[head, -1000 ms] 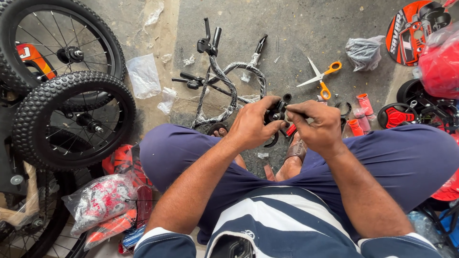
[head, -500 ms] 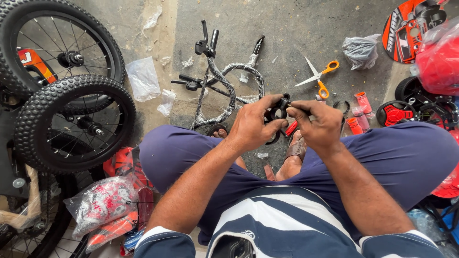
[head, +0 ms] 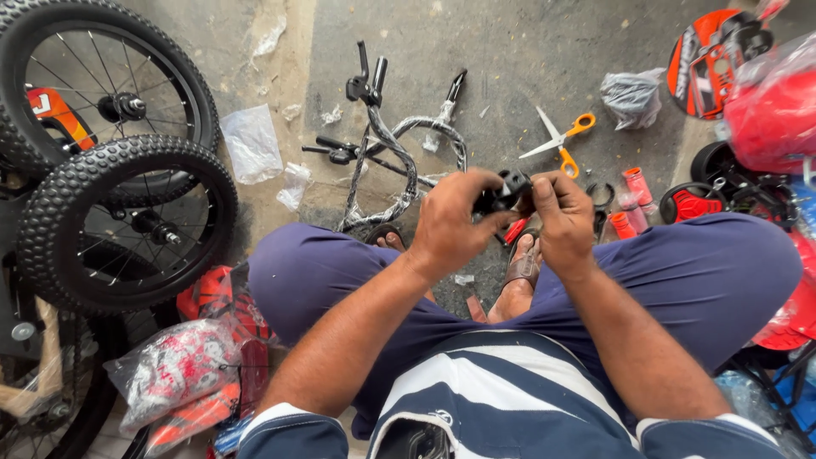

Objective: The person sits on the ground and assembles a bicycle bell. They unwrap the bell from plastic packaging, use scissors to cut the plastic, and then use a screwdriver to tighten the mounting bracket. Bicycle wheels and a frame are visible in the background.

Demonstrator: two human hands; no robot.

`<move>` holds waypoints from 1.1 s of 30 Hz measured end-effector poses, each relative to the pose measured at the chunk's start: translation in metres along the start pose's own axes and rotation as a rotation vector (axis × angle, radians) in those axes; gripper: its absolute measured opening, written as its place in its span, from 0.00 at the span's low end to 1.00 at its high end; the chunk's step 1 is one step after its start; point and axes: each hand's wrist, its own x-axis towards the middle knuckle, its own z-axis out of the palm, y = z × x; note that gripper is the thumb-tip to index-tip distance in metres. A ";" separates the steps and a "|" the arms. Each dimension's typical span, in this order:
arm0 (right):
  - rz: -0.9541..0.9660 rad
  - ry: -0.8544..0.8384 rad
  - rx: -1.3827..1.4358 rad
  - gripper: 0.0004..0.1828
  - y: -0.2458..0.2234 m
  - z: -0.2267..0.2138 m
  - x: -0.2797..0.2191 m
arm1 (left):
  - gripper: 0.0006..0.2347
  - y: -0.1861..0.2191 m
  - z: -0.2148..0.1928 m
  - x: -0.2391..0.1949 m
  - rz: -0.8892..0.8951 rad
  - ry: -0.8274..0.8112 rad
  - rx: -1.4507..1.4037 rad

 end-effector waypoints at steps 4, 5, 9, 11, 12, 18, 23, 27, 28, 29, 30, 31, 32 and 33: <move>0.213 -0.075 0.661 0.10 0.008 -0.001 -0.013 | 0.13 0.003 -0.003 -0.005 0.379 0.053 0.150; 0.222 -0.085 0.764 0.10 0.011 0.000 -0.015 | 0.13 0.004 -0.004 -0.006 0.419 0.051 0.175; 0.225 -0.115 0.880 0.16 0.017 0.002 -0.026 | 0.13 0.005 -0.009 -0.014 0.511 0.013 0.254; 0.195 -0.223 1.035 0.19 0.016 0.002 -0.030 | 0.13 0.006 -0.009 -0.016 0.518 0.007 0.251; 0.211 -0.177 0.973 0.19 0.015 0.002 -0.032 | 0.13 0.006 -0.009 -0.017 0.523 0.003 0.249; 0.259 -0.018 0.794 0.13 0.006 0.007 -0.036 | 0.14 0.005 -0.006 -0.020 0.470 -0.006 0.171; 0.213 0.020 0.818 0.14 0.010 0.010 -0.034 | 0.17 0.002 -0.001 -0.022 0.290 -0.045 0.057; 0.229 0.031 0.777 0.15 0.018 0.008 -0.035 | 0.17 -0.002 0.000 -0.022 0.271 -0.033 0.038; 0.220 0.023 0.763 0.16 0.020 0.006 -0.036 | 0.17 -0.002 0.001 -0.021 0.252 -0.046 0.040; 0.209 0.015 0.750 0.16 0.022 0.005 -0.035 | 0.17 -0.002 0.002 -0.020 0.234 -0.060 0.043; 0.203 0.029 0.748 0.14 0.024 0.004 -0.034 | 0.18 -0.001 0.003 -0.019 0.216 -0.073 0.046; 0.199 0.045 0.747 0.13 0.026 0.003 -0.034 | 0.18 -0.001 0.003 -0.019 0.215 -0.071 0.041; 0.195 0.060 0.746 0.11 0.028 0.002 -0.033 | 0.18 -0.001 0.004 -0.019 0.213 -0.068 0.036; 0.176 0.003 0.812 0.14 0.030 0.002 -0.033 | 0.18 -0.001 0.005 -0.019 0.213 -0.066 0.031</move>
